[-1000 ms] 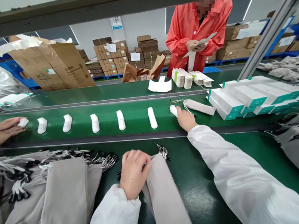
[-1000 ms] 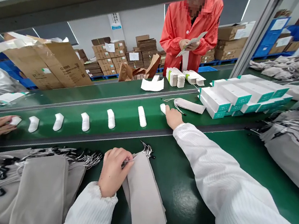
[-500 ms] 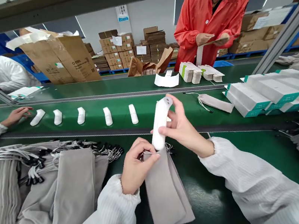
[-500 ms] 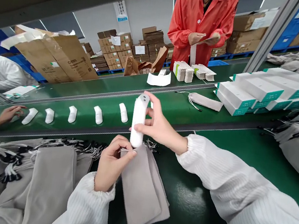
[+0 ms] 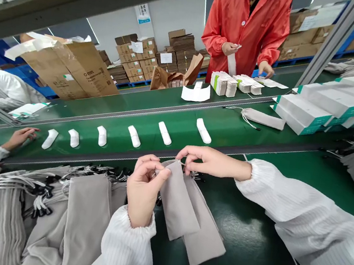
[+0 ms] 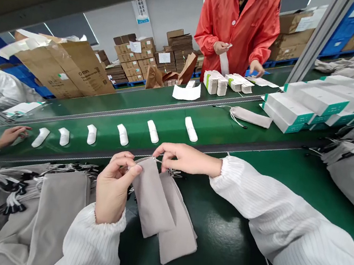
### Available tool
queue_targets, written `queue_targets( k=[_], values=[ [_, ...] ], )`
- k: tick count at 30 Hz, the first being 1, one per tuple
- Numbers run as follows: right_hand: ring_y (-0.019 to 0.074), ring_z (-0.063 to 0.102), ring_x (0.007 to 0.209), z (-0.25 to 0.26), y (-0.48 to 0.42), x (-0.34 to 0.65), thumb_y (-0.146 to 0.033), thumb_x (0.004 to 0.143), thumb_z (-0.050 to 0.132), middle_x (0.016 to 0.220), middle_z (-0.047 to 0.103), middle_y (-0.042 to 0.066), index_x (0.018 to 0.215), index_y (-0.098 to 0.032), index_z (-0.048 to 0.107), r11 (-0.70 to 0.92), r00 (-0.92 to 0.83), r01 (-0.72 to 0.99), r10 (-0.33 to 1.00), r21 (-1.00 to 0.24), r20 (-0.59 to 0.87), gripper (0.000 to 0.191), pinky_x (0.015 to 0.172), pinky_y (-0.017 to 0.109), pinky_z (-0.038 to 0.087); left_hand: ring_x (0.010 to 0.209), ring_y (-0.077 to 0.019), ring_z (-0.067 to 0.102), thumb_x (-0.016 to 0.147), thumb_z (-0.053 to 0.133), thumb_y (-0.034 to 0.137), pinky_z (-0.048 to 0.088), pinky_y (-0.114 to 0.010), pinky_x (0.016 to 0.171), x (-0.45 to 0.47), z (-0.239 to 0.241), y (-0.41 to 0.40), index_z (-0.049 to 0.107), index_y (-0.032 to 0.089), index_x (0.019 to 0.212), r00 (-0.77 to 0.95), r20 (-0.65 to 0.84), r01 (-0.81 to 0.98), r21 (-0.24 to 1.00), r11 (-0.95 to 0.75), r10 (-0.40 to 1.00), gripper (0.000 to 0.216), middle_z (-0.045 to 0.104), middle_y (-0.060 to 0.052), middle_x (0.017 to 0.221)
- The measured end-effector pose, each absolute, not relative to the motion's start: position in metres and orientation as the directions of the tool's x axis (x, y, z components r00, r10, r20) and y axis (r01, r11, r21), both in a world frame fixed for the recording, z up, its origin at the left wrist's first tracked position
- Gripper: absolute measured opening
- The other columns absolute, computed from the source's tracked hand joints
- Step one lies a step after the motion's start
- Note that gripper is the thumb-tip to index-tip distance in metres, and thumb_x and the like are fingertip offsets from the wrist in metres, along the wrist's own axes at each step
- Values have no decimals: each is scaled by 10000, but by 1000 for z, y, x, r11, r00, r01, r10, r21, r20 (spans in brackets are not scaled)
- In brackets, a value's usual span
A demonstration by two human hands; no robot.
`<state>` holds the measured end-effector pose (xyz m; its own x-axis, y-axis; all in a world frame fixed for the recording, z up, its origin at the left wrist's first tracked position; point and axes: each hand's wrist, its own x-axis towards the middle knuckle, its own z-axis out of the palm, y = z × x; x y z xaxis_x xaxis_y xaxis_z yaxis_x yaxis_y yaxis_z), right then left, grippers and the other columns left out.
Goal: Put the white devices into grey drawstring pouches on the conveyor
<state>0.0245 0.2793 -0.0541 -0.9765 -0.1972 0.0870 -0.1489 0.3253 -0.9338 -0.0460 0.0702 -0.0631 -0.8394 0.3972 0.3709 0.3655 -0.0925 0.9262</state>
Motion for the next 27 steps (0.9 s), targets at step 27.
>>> queue_targets(
  k=[27],
  values=[
    [136, 560, 680, -47, 318, 19, -297, 817, 611, 766, 668, 13, 801, -184, 718, 641, -999, -24, 6, -767, 36, 157, 653, 273, 382, 537, -42, 345, 857, 697, 310, 282, -166, 460, -47, -56, 78, 612, 200, 936, -890, 249, 151, 951, -269, 382, 160, 475, 19, 787]
  ],
)
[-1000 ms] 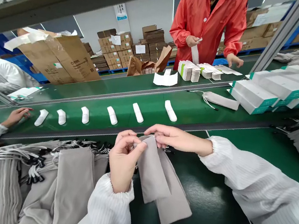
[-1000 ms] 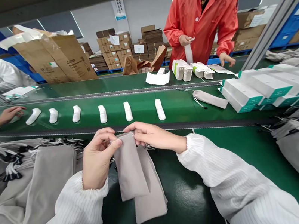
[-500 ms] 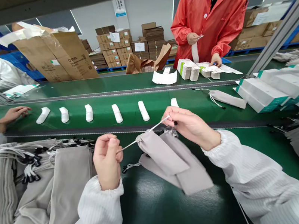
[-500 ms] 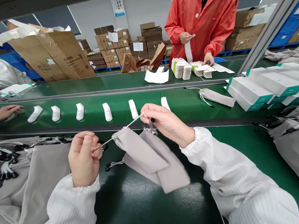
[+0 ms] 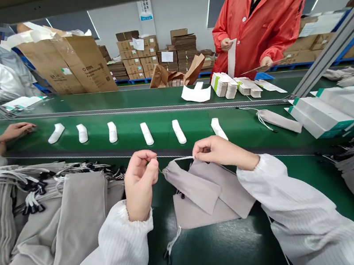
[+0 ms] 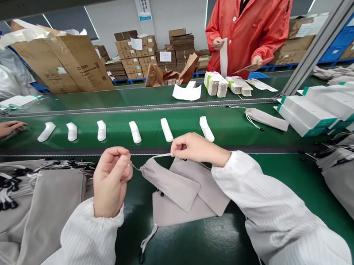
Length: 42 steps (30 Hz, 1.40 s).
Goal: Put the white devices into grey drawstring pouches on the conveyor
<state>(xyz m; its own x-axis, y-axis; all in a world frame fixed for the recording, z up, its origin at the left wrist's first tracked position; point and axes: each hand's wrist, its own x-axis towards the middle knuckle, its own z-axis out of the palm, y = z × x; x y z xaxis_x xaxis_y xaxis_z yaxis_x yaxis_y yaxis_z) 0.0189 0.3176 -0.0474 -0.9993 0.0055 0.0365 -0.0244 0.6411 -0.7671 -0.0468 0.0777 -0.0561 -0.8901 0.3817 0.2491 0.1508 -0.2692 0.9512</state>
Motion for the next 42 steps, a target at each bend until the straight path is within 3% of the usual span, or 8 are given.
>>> queue_targets(
  k=[12, 19, 23, 26, 30, 36, 40, 42],
  values=[
    [157, 562, 655, -12, 320, 45, -267, 869, 588, 720, 675, 4, 761, -211, 671, 811, -927, -50, 179, -583, 329, 147, 640, 278, 335, 513, -45, 333, 854, 664, 305, 318, -196, 460, -37, -25, 100, 610, 214, 953, -834, 317, 158, 922, -354, 452, 145, 511, 1, 854],
    [92, 419, 509, 13, 334, 59, -261, 950, 437, 830, 522, -2, 849, -231, 438, 225, -686, -396, 572, -891, 449, 106, 532, 269, 372, 1063, -219, 582, 827, 652, 270, 465, -347, 863, -49, -92, 111, 577, 238, 1157, -773, 289, 496, 831, 252, 565, 340, 571, -82, 1209],
    [116, 521, 634, 22, 367, 73, -198, 948, 396, 910, 500, 17, 881, -251, 411, 378, -289, -556, 747, -740, 599, 87, 734, 327, 504, 1125, -311, 557, 863, 594, 461, 416, -455, 941, -52, -108, 134, 604, 199, 1084, -737, 75, 552, 640, 534, 672, 343, 623, -114, 1132],
    [156, 566, 737, 15, 398, 73, -239, 994, 332, 976, 541, 67, 938, -252, 448, 705, -110, -282, 650, -651, 752, 130, 853, 372, 490, 1196, -354, 505, 856, 543, 588, 352, -497, 1005, -54, -105, 161, 620, 184, 1042, -747, 19, 589, 482, 649, 664, 451, 600, -146, 1159],
    [297, 574, 1084, -12, 420, 63, -217, 934, 442, 1241, 505, 185, 1119, -173, 542, 875, -384, 277, 480, -397, 789, 215, 897, 440, 466, 1185, -388, 486, 718, 671, 601, 340, -516, 1010, -56, -109, 196, 603, 176, 886, -693, -86, 599, 484, 638, 716, 462, 579, -162, 1128],
    [211, 652, 941, -75, 399, 61, -334, 960, 456, 1188, 608, 85, 1148, -218, 610, 910, -878, 275, 369, -310, 304, 269, 739, 314, 507, 919, -248, 593, 747, 653, 327, 455, -400, 880, -57, -103, 211, 443, 212, 776, -624, -72, 560, 654, 509, 778, 241, 565, -24, 834],
    [245, 592, 1130, -110, 412, 55, -344, 958, 473, 1302, 569, 121, 1280, -223, 555, 853, -825, 494, 521, -170, 219, 353, 798, 305, 488, 670, -141, 558, 889, 490, 422, 491, -272, 614, -48, -63, 171, 364, 233, 857, -615, -27, 415, 839, 353, 788, 229, 499, 26, 783],
    [302, 546, 1196, -122, 431, 48, -317, 939, 503, 1292, 561, 182, 1285, -167, 544, 785, -755, 603, 619, -141, 218, 380, 849, 351, 475, 593, -128, 523, 859, 550, 529, 476, -266, 521, -35, -50, 138, 368, 239, 896, -592, -67, 122, 978, 172, 803, 344, 498, 26, 799]
  ],
)
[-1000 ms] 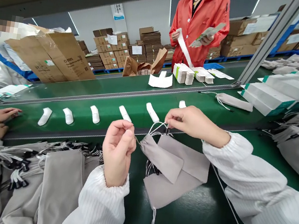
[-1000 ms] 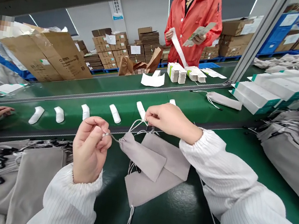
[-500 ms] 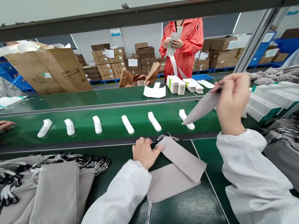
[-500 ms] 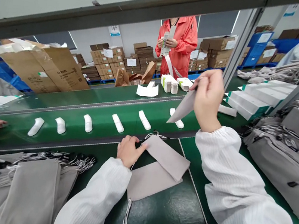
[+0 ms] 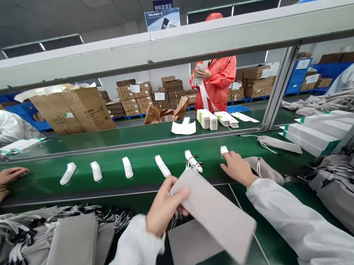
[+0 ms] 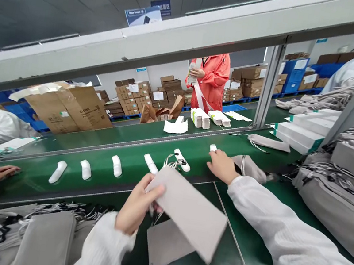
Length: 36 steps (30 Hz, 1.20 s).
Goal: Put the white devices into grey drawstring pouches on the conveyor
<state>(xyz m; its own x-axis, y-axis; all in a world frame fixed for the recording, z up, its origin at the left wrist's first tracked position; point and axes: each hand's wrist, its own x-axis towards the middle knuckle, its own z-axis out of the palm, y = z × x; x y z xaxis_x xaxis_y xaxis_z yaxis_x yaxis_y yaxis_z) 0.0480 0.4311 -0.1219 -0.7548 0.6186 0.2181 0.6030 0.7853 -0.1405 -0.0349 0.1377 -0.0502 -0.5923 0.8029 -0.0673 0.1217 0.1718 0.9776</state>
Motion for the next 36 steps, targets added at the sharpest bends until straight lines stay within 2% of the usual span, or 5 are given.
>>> queue_targets(
  k=[4, 19, 25, 30, 36],
  values=[
    [324, 603, 1075, -137, 468, 33, -197, 904, 527, 1124, 624, 225, 1218, -94, 552, 682, -667, 716, 731, -149, 145, 332, 836, 402, 467, 516, -125, 448, 780, 627, 618, 377, -241, 442, -8, -76, 80, 355, 247, 857, -551, -268, -113, 962, 248, 790, 467, 455, 47, 689],
    [337, 680, 773, -126, 509, 97, -274, 812, 619, 1136, 589, 286, 1262, -150, 555, 599, -587, 776, 801, -197, 121, 471, 619, 423, 476, 665, -151, 402, 744, 490, 80, 264, -264, 639, -88, -93, 81, 401, 228, 808, -591, 16, 632, 630, 450, 807, 185, 431, 46, 705],
    [359, 681, 667, -116, 527, 127, -144, 696, 771, 642, 632, 154, 746, -173, 620, 503, -505, 857, 863, -115, 10, 161, 607, 465, 447, 657, -133, 379, 877, 557, 353, 302, -237, 616, -71, -67, 76, 419, 229, 847, -664, 45, 317, 921, 227, 746, 188, 380, 46, 738],
    [192, 665, 867, -91, 537, 113, -239, 884, 682, 915, 676, 57, 1014, -137, 647, 504, -503, 864, 861, 12, 74, 169, 823, 394, 530, 667, -139, 437, 814, 651, 546, 341, -233, 604, -50, -86, 74, 454, 226, 888, -796, -54, 26, 992, 123, 603, 384, 461, 34, 768],
    [214, 615, 1049, -57, 543, 85, -263, 990, 537, 1156, 624, 99, 1273, -132, 551, 558, -543, 830, 808, -2, 231, 311, 951, 463, 473, 638, -156, 416, 868, 567, 443, 302, -254, 612, -49, -130, 72, 444, 234, 845, -819, 82, 353, 853, 386, 568, 244, 430, 43, 704]
  ],
)
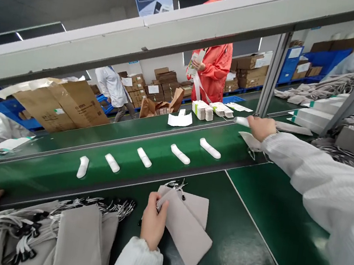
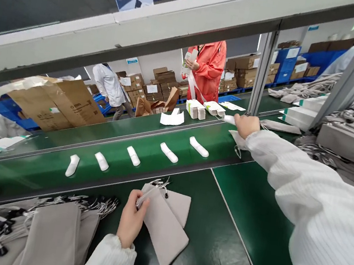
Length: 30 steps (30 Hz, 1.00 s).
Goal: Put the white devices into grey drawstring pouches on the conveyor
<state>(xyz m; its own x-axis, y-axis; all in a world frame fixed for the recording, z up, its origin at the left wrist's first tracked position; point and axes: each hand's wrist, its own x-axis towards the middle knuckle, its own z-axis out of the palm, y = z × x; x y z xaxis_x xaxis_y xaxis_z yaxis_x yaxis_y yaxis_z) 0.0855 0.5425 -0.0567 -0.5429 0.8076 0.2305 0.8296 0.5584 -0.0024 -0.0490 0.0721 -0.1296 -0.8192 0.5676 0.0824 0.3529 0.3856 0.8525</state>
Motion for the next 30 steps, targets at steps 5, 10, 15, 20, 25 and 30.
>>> queue_targets(
  k=[5, 10, 15, 20, 25, 30],
  values=[
    [192, 625, 926, -79, 506, 44, -420, 952, 581, 1064, 640, 74, 1219, -145, 579, 681, -673, 726, 732, -96, 108, 384, 852, 399, 512, 693, -169, 444, 880, 467, 306, 319, -267, 672, -75, -130, 79, 440, 236, 889, -703, 143, 555, 722, 412, 697, 76, 475, 26, 772],
    [235, 639, 900, -106, 472, 6, -397, 871, 665, 1039, 665, 132, 1202, -101, 575, 693, -706, 708, 701, -133, -104, 453, 780, 363, 489, 645, -147, 416, 822, 521, 234, 304, -257, 651, -94, -120, 84, 457, 227, 828, -650, 78, 555, 728, 403, 756, 65, 455, 47, 714],
    [334, 641, 997, -91, 461, 9, -238, 781, 694, 1096, 664, 227, 1221, -57, 565, 694, -712, 702, 680, -158, -174, 493, 761, 363, 436, 674, -144, 423, 871, 503, 309, 333, -244, 648, -86, -104, 84, 450, 230, 866, -689, 130, 513, 782, 353, 713, 95, 434, 45, 743],
    [281, 647, 952, -74, 424, 70, -319, 812, 601, 1198, 653, 196, 1345, -113, 515, 778, -828, 559, 536, -286, -163, 578, 695, 327, 424, 682, -162, 462, 890, 485, 326, 358, -251, 643, -88, -115, 86, 451, 232, 858, -746, 216, 514, 788, 339, 629, 104, 443, 32, 741],
    [258, 665, 879, -78, 358, 140, -328, 726, 656, 1078, 692, 86, 1300, -218, 576, 735, -874, 485, 382, -474, -301, 590, 642, 288, 435, 838, -224, 538, 848, 501, 222, 387, -313, 739, -101, -138, 88, 505, 223, 864, -707, 295, 649, 631, 425, 642, 16, 573, -30, 865],
    [175, 599, 690, -71, 338, 138, -362, 739, 689, 846, 647, 41, 956, -166, 625, 546, -928, 364, 146, -754, -342, 299, 536, 239, 401, 776, -189, 576, 867, 495, 211, 432, -293, 706, -101, -140, 93, 509, 230, 863, -626, 253, 678, 643, 355, 738, 24, 599, 0, 839]
  ],
)
